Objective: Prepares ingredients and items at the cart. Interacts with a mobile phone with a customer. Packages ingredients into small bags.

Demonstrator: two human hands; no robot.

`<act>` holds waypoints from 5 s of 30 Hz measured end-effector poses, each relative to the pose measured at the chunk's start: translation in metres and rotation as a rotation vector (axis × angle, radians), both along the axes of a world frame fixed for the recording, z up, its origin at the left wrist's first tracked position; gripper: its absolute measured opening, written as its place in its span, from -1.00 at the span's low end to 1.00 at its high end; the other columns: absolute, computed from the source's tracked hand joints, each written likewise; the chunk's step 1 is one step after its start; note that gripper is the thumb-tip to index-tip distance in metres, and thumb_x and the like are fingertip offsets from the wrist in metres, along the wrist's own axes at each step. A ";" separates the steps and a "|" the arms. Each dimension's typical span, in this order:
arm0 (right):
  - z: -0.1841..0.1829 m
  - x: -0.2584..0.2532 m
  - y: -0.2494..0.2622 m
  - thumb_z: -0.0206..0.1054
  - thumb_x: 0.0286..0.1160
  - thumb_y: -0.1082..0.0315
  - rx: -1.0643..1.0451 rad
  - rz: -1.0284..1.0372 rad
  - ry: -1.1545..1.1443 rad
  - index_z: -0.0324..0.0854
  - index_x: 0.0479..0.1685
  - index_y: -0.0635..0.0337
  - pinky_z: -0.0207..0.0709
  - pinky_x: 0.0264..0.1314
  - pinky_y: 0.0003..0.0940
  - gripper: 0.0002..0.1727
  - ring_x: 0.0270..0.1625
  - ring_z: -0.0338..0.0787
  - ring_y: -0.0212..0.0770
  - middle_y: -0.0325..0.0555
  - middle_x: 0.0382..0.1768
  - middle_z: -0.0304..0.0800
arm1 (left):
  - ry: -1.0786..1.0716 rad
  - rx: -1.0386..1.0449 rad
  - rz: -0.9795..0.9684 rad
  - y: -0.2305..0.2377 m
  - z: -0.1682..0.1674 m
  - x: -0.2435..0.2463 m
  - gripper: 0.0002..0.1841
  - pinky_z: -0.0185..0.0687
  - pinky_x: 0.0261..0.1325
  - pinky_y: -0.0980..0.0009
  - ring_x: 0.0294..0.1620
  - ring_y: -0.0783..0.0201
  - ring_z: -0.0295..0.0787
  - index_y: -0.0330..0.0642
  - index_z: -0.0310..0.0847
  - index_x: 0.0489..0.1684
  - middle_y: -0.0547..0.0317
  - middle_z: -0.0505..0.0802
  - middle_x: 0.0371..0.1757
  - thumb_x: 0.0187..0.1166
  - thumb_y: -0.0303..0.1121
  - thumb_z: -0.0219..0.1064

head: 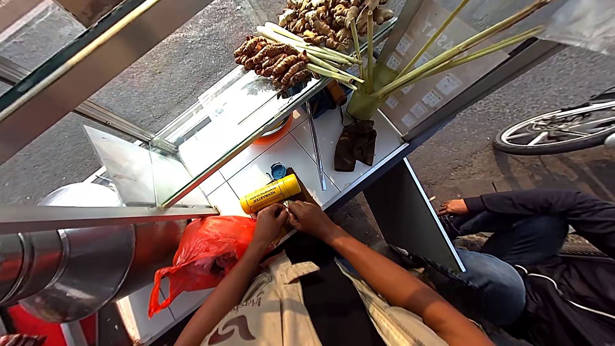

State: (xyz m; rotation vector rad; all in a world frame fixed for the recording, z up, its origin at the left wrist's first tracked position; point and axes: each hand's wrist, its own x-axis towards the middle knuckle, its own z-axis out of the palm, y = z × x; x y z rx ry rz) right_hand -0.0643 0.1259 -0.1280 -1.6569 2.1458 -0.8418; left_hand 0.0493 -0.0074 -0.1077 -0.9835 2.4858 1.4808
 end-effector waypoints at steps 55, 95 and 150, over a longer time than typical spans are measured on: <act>0.014 -0.004 -0.001 0.19 0.66 0.16 0.136 -0.162 -0.281 0.68 0.21 0.29 0.64 0.25 -0.02 -0.60 0.09 0.83 0.01 0.10 0.06 0.82 | 0.171 0.381 0.276 0.004 -0.002 0.004 -0.85 0.80 -0.12 0.40 -0.29 0.36 0.82 -0.35 0.64 -0.03 0.11 0.82 -0.27 0.76 -0.45 0.20; 0.000 -0.008 0.002 0.06 0.78 0.36 -0.013 -0.081 -0.243 0.71 0.15 0.38 0.61 0.38 -0.06 -0.66 0.22 0.83 0.07 0.19 0.08 0.84 | 0.177 0.432 0.192 0.004 -0.001 0.001 -0.83 0.67 -0.27 0.47 -0.44 0.42 0.67 -0.34 0.66 -0.17 0.22 0.72 -0.43 0.75 -0.46 0.17; 0.030 -0.019 0.011 0.01 0.73 0.25 0.280 -0.076 -0.390 0.57 0.03 0.36 0.55 0.18 0.05 -0.66 0.08 0.74 0.10 0.18 -0.07 0.70 | 0.086 0.013 0.003 0.009 -0.026 0.001 -0.75 0.74 -0.04 0.25 -0.29 0.27 0.78 -0.36 0.71 -0.04 0.04 0.82 -0.28 0.71 -0.35 0.18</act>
